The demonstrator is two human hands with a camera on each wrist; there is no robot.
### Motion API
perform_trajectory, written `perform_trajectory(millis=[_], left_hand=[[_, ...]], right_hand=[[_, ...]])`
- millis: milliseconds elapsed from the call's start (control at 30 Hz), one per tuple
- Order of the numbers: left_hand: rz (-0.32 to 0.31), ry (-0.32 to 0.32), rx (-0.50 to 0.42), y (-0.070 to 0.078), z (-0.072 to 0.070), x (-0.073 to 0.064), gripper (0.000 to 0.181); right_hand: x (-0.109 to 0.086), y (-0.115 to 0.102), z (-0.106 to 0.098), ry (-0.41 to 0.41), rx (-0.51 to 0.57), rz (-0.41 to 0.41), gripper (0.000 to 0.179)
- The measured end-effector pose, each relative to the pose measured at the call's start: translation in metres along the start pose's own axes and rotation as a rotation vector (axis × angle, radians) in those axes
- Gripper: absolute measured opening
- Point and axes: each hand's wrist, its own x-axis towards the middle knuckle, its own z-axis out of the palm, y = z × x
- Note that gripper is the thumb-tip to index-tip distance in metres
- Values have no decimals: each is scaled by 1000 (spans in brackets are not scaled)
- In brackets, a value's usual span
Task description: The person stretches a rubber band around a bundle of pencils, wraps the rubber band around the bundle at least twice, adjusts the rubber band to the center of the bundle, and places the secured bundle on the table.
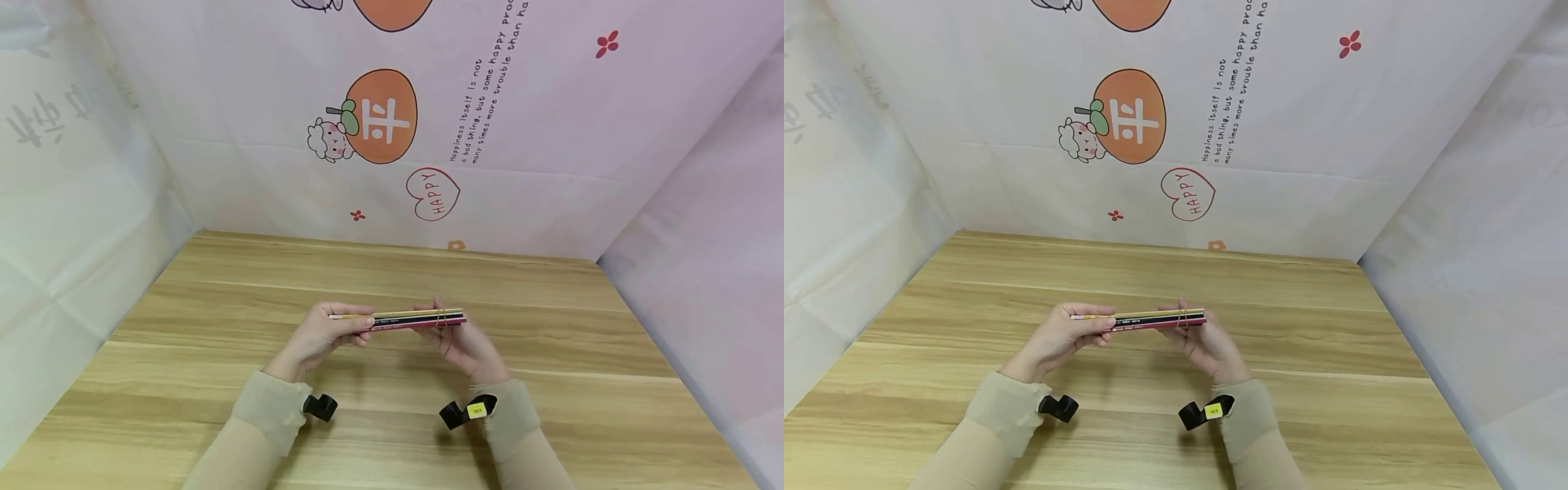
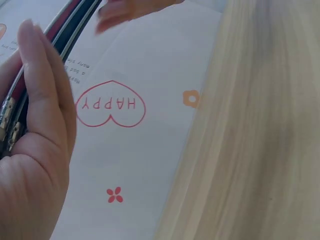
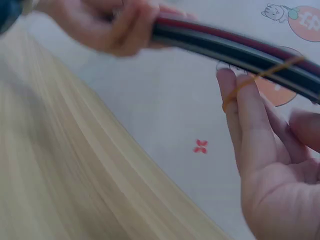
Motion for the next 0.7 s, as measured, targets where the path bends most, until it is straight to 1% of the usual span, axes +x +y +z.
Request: perform_trajectory(millis=[100,167,233,267,333,467,567,667,700], left_hand=[[23,39,-48,-3,2,2,42],[37,60,-75,-4,3,2,43],[49,78,-104,-5,4,3,44],[52,87,-121,-6,5,3,44],[57,103,-160,-7,6,4,44],[62,135,-244,-8,10,5,45],[63,156,-284,-9,12,6,46],[54,165,-306,-9,15,6,46],[50,164,-311,-9,15,6,46]], right_hand=[[4,7,0,-87,237,-9,41],[6,11,1,-126,376,-13,44],[8,15,4,-124,472,-31,44],[9,17,6,-109,505,-44,44],[11,22,10,-72,547,-74,45],[14,30,18,2,572,-151,52],[14,35,21,20,591,-215,57],[15,37,21,-2,586,-299,57],[15,37,20,-17,566,-337,55]])
